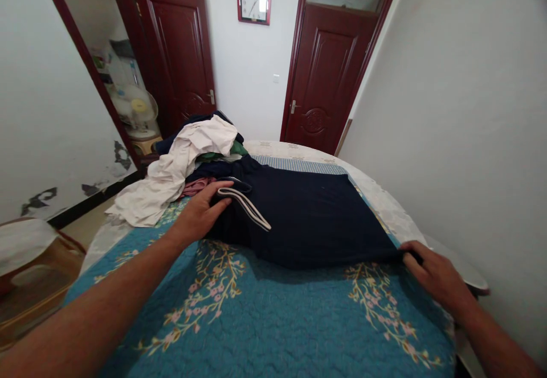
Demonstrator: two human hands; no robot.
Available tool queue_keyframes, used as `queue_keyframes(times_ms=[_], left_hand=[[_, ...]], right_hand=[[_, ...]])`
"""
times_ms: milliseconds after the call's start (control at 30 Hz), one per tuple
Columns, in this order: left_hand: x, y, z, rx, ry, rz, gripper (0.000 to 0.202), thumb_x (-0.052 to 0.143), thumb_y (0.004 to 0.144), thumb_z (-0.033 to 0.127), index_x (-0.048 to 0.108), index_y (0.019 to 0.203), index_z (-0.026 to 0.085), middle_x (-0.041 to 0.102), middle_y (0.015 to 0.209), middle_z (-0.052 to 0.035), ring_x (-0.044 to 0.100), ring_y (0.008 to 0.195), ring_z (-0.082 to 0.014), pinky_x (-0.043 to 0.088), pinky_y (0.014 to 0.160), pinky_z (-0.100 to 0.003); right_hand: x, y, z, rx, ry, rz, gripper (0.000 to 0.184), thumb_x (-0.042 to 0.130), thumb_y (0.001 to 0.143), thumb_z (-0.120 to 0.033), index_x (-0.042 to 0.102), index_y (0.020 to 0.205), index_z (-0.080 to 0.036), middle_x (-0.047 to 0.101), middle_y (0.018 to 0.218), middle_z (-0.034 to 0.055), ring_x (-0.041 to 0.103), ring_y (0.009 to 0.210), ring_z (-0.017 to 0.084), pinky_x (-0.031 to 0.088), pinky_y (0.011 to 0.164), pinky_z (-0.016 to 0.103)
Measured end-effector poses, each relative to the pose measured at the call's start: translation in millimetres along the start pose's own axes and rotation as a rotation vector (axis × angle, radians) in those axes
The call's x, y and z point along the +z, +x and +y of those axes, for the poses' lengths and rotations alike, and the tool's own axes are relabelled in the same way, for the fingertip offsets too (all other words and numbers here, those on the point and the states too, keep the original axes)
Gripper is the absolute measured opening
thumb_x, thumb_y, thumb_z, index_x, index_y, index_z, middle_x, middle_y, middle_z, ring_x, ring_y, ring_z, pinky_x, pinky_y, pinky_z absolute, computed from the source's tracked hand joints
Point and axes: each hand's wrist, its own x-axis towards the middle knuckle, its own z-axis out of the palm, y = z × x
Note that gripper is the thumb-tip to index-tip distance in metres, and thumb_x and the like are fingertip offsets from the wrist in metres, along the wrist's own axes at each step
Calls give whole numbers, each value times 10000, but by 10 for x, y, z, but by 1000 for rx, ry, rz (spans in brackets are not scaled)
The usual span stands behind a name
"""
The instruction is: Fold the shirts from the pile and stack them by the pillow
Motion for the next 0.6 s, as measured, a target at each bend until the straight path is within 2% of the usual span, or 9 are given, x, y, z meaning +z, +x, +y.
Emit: queue_keyframes(times_ms=[133, 233, 300, 367, 500, 600], left_hand=[[344, 615, -293, -113, 4, -19, 514, 612, 902, 377, 596, 1381, 192, 677, 1340, -83, 620, 1231, -250, 443, 1111, -368], [607, 784, -597, -273, -21, -94, 525, 611, 884, 362, 608, 1359, 137, 711, 1255, -122, 682, 1083, -241, 510, 986, -344], [708, 739, -744, -357, -10, -139, 539, 617, 878, 402, 621, 1338, 120, 734, 1179, -131, 700, 991, -243, 533, 907, -339], [719, 613, -819, -396, 43, -159, 602, 632, 865, 475, 612, 1352, 122, 736, 1142, -134, 699, 973, -260, 535, 884, -355], [551, 322, -820, -422, 94, -218, 850, 639, 838, 583, 430, 1541, 152, 716, 1172, -143, 695, 1039, -293, 528, 910, -382], [428, 209, -824, -390, 162, -302, 928, 664, 814, 524, 332, 1602, 164, 731, 1094, -128, 705, 1022, -306, 524, 919, -401]], right_hand=[[-29, 590, -18, -14, 41, -22, 382, 485, 881, -486, 716, 1049, -231, 773, 955, 52, 710, 876, 263, 518, 794, 347], [110, 899, 25, 16, 100, -23, 415, 499, 856, -509, 745, 1028, -222, 779, 990, 61, 708, 940, 281, 525, 847, 367], [253, 991, 78, 58, 125, -35, 415, 515, 837, -524, 761, 992, -228, 786, 985, 62, 709, 964, 293, 526, 887, 385], [385, 1013, 147, 102, 145, -42, 409, 532, 827, -529, 770, 977, -233, 791, 1001, 65, 709, 987, 303, 525, 916, 399], [472, 1010, 287, 147, 204, -83, 418, 581, 790, -471, 783, 1066, -230, 790, 1066, 59, 706, 1017, 296, 524, 926, 389], [414, 1050, 324, 120, 241, -156, 397, 591, 780, -434, 794, 1057, -236, 789, 1093, 43, 699, 1046, 288, 511, 958, 381]])
